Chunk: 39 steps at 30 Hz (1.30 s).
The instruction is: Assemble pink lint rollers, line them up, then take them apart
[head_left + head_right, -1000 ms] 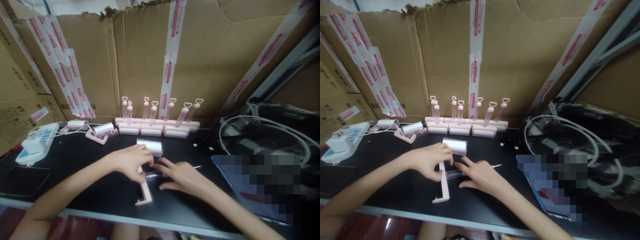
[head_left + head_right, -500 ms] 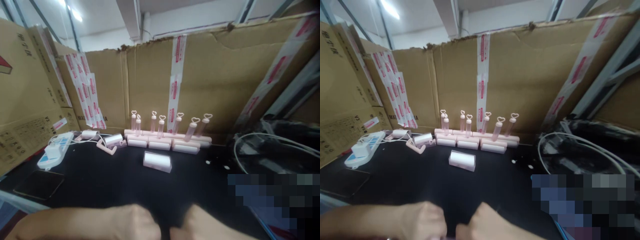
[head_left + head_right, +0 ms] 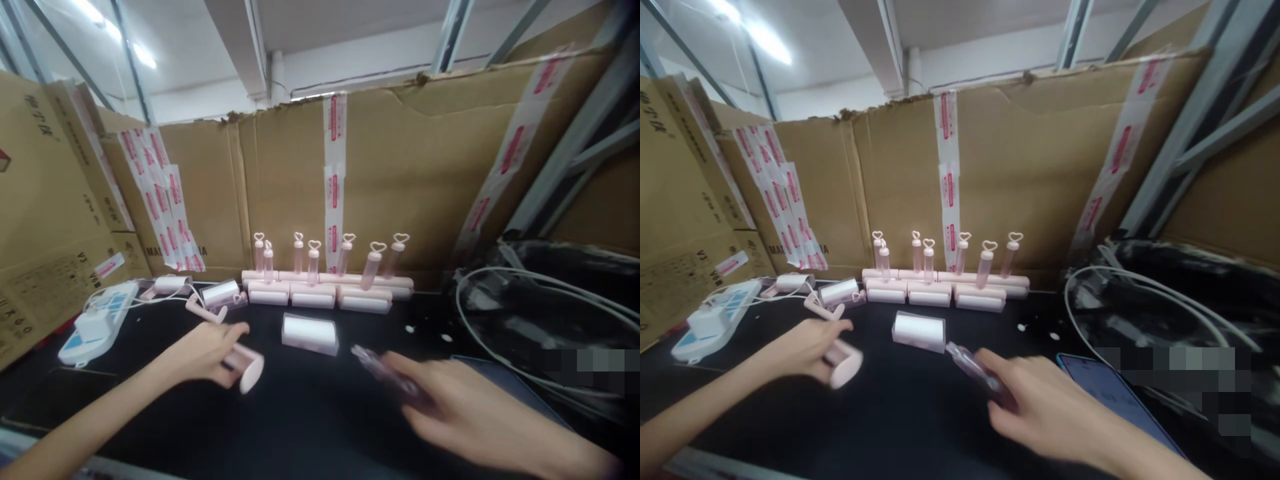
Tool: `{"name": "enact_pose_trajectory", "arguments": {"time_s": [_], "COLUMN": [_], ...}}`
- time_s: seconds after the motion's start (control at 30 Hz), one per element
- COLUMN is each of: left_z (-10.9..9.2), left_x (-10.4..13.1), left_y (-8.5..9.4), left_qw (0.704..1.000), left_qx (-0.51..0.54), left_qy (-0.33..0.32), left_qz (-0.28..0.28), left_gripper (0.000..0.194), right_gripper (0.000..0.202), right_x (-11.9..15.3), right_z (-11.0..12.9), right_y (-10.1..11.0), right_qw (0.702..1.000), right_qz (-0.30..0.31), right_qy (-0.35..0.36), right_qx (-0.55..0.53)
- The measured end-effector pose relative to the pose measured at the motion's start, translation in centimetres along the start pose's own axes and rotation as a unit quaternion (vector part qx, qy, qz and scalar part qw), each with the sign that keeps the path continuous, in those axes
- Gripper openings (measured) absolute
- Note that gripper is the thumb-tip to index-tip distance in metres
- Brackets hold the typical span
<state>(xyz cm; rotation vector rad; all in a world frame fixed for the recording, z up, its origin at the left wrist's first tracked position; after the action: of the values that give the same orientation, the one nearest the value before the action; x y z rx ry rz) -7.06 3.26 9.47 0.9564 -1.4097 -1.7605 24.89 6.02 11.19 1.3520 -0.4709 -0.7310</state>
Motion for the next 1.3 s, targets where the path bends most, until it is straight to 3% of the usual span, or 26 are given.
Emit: {"name": "enact_pose_trajectory", "arguments": {"time_s": [0.1, 0.2, 0.3, 0.33, 0.4, 0.5, 0.6, 0.73, 0.87, 0.97, 1.07, 1.17, 1.23, 1.3], "left_z": [-0.2, -1.7, -5.1, -6.6, -9.1, -11.3, -11.7, -10.6, -10.5, -11.5, -13.1, -14.4, -14.9, -15.3], "left_x": [-4.3, -6.3, -6.3, -6.2, -5.8, -5.1, -4.0, -2.4, -1.9, -2.5, -3.0, -2.4, -1.4, -0.2], "left_y": [-1.7, -1.5, 0.4, 0.9, 1.6, 2.3, 2.9, 3.2, 2.8, 2.3, 1.1, -0.1, -0.3, -0.5], "left_qw": [0.999, 0.999, 0.989, 0.984, 0.982, 0.978, 0.974, 0.978, 0.973, 0.973, 0.966, 0.927, 0.863, 0.777], "left_qx": [-0.015, 0.026, 0.114, 0.136, 0.15, 0.164, 0.182, 0.185, 0.213, 0.221, 0.247, 0.328, 0.432, 0.52], "left_qy": [-0.017, -0.031, -0.066, -0.089, -0.11, -0.122, -0.125, -0.096, -0.089, -0.068, -0.056, -0.056, -0.046, -0.026], "left_qz": [0.045, 0.008, -0.072, -0.074, -0.043, 0.029, 0.04, 0.015, 0.004, -0.017, 0.049, 0.174, 0.257, 0.354], "left_gripper": [0.03, 0.042, 0.076, 0.086, 0.093, 0.087, 0.08, 0.052, 0.025, 0.03, 0.027, 0.026, 0.027, 0.025], "right_gripper": [0.031, 0.031, 0.03, 0.031, 0.029, 0.029, 0.033, 0.028, 0.03, 0.033, 0.037, 0.04, 0.044, 0.047], "right_x": [-2.5, -3.7, -4.1, -4.1, -4.1, -3.6, -2.7, -1.6, -1.1, -1.2, -1.2, -0.5, 0.1, 0.6], "right_z": [1.3, 2.0, 3.2, 3.8, 5.0, 6.4, 6.6, 5.7, 5.9, 6.4, 7.5, 9.1, 10.1, 10.9], "right_y": [-1.6, -2.9, -3.2, -3.1, -2.6, -1.3, -0.5, -0.8, -1.5, -1.8, -2.1, -2.1, -1.9, -1.5], "right_qw": [0.999, 0.999, 0.999, 0.998, 0.997, 0.991, 0.985, 0.988, 0.981, 0.977, 0.965, 0.937, 0.919, 0.91], "right_qz": [0.043, 0.034, 0.02, 0.016, -0.006, -0.072, -0.099, -0.061, -0.011, 0.011, 0.049, 0.089, 0.098, 0.092], "right_qy": [0.021, 0.022, 0.042, 0.055, 0.081, 0.112, 0.132, 0.125, 0.169, 0.161, 0.174, 0.257, 0.306, 0.344], "right_qx": [-0.004, -0.004, 0.013, 0.015, 0.015, -0.013, -0.051, -0.065, -0.094, -0.139, -0.189, -0.22, -0.227, -0.214]}}
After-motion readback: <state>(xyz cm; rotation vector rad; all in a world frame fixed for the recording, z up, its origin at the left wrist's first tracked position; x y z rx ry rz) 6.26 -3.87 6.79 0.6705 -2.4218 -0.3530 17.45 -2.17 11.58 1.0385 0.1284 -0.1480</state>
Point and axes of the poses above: each hand's wrist, its own x-axis away from the middle knuckle, its own y-axis out of the back of the hand, z = x × y, the point moved 5 cm from there along -x, towards the middle knuckle, and after that the axes turned 2 degrees about -x, right-handed, at the moved point
